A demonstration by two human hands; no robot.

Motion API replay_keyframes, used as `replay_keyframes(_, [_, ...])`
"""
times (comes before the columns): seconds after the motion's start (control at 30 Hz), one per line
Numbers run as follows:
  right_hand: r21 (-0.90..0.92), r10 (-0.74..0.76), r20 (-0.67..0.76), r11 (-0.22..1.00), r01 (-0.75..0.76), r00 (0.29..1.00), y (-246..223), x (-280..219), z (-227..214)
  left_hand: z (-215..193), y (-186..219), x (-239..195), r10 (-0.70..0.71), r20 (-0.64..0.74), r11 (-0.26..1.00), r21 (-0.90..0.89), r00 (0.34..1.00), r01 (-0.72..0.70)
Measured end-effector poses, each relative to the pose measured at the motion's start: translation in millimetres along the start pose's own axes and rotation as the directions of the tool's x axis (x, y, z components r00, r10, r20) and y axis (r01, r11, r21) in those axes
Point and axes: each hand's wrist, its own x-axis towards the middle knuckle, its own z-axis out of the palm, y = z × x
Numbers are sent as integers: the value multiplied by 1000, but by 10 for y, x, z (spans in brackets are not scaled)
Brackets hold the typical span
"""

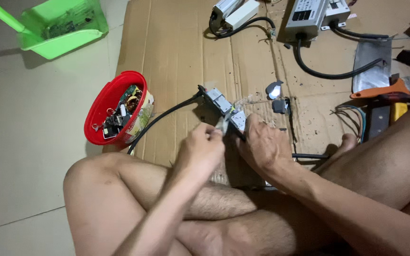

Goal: The person sits on a cardboard sheet and uses a screwdriver to remove screws from a black electronic device. They detach the casing to expose the internal circuit board and components, then continue to manipulate the device and its parts.

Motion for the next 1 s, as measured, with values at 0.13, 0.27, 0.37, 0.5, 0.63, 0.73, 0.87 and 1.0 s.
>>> replay_keyframes(0.13, [6,-83,10,997,83,997,-67,-139,-112,-190,-139,37,12,-73,1000,6,997,-11])
replay_keyframes(0.27, [7,-47,83,999,46,995,-130,-182,-90,-247,-247,-34,-38,-98,998,47,994,43])
replay_keyframes(0.37, [178,-34,97,984,16,995,-9,-20,57,-178,-473,97,-48,-107,996,70,993,56])
replay_keyframes(0.5, [399,70,355,890,-219,932,-197,-236,-536,-199,-525,55,-89,-120,992,80,989,98])
replay_keyframes(0.63, [302,-3,428,943,-140,904,-9,49,-70,-300,-559,8,-135,-115,987,70,984,144])
replay_keyframes(0.73, [181,-50,279,984,-1,959,144,248,303,-407,-682,-12,-89,-125,989,102,988,103])
replay_keyframes(0.87, [-103,-128,41,986,132,991,316,363,363,-443,-698,73,35,-105,975,220,994,-11])
replay_keyframes(1.0, [-176,-129,58,975,138,990,316,371,362,-487,-418,44,75,-32,947,316,997,-61])
